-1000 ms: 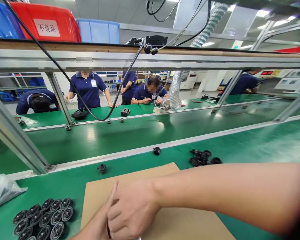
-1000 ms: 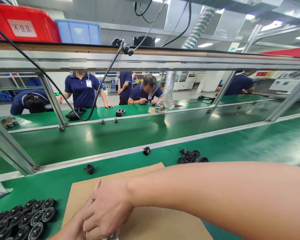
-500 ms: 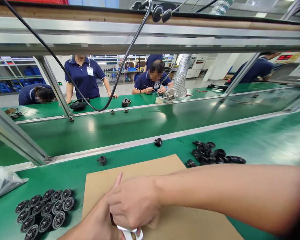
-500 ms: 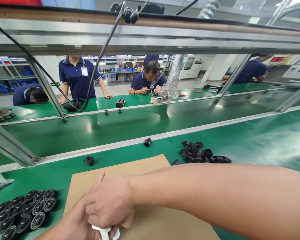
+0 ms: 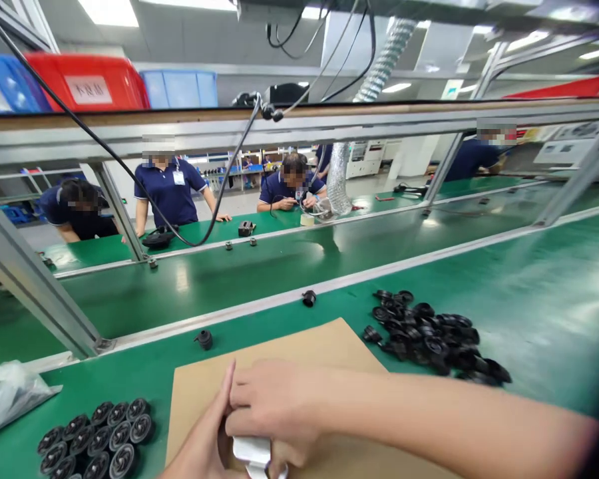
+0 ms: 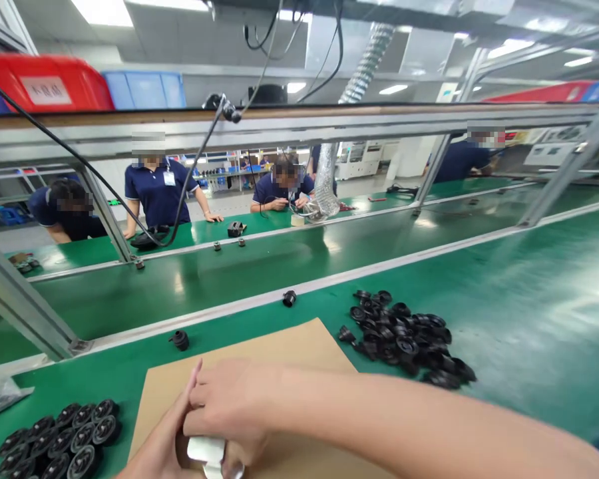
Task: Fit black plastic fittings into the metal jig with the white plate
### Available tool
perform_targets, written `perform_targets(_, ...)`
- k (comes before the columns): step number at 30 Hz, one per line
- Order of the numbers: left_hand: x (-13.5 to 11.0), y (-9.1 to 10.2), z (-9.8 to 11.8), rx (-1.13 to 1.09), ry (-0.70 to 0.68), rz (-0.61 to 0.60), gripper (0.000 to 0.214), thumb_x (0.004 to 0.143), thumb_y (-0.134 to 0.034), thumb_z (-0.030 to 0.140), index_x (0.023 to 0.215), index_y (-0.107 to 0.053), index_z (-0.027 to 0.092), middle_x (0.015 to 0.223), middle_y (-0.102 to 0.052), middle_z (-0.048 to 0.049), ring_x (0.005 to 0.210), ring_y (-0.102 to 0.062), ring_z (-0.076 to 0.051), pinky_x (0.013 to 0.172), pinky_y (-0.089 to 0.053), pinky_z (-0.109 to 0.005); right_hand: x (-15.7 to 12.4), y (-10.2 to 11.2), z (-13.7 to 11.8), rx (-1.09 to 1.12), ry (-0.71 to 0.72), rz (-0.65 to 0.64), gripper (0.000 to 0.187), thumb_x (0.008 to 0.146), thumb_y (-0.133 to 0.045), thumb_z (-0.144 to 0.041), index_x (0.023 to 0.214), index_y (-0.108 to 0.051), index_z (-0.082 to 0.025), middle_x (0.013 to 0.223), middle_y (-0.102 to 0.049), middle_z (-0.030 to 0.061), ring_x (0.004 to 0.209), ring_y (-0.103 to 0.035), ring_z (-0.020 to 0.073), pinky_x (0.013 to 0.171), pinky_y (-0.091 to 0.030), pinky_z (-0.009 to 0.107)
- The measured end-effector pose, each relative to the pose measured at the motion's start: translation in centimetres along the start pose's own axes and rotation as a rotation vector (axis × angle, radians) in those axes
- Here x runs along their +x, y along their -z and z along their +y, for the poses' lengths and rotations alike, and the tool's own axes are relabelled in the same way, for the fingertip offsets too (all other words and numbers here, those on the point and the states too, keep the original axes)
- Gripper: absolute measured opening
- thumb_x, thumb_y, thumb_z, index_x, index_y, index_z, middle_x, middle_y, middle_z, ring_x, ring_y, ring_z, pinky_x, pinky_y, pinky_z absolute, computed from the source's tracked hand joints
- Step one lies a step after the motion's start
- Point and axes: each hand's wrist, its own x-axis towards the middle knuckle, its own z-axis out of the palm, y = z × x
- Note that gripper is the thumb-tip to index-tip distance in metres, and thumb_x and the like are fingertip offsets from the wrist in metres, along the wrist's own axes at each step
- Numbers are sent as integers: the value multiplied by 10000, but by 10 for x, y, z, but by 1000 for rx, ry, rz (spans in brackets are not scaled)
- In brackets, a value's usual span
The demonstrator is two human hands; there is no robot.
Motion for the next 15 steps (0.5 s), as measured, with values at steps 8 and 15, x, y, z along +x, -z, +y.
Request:
perform_targets(8,9,19,16,167,90,-12,1410,663,-797,874,1707,-111,221,1685,-369,-146,1601,-193,-422,1328,-137,-522,-5,-32,-11,82,-258,257,105,993,-744,-273,1052,-668,-229,1057,-735,-4,957,-676,203,703,-440,337)
perform_targets(15,10,13,51,294,177,45,1145,717,-709,912,1656,-279,418,1574,-547,-55,1573,-281,-384,1306,-252,-470,-4,-60,3,9,-227,360,173,962,-756,-352,1081,-684,-249,983,-737,-3,853,-663,193,601,-389,336)
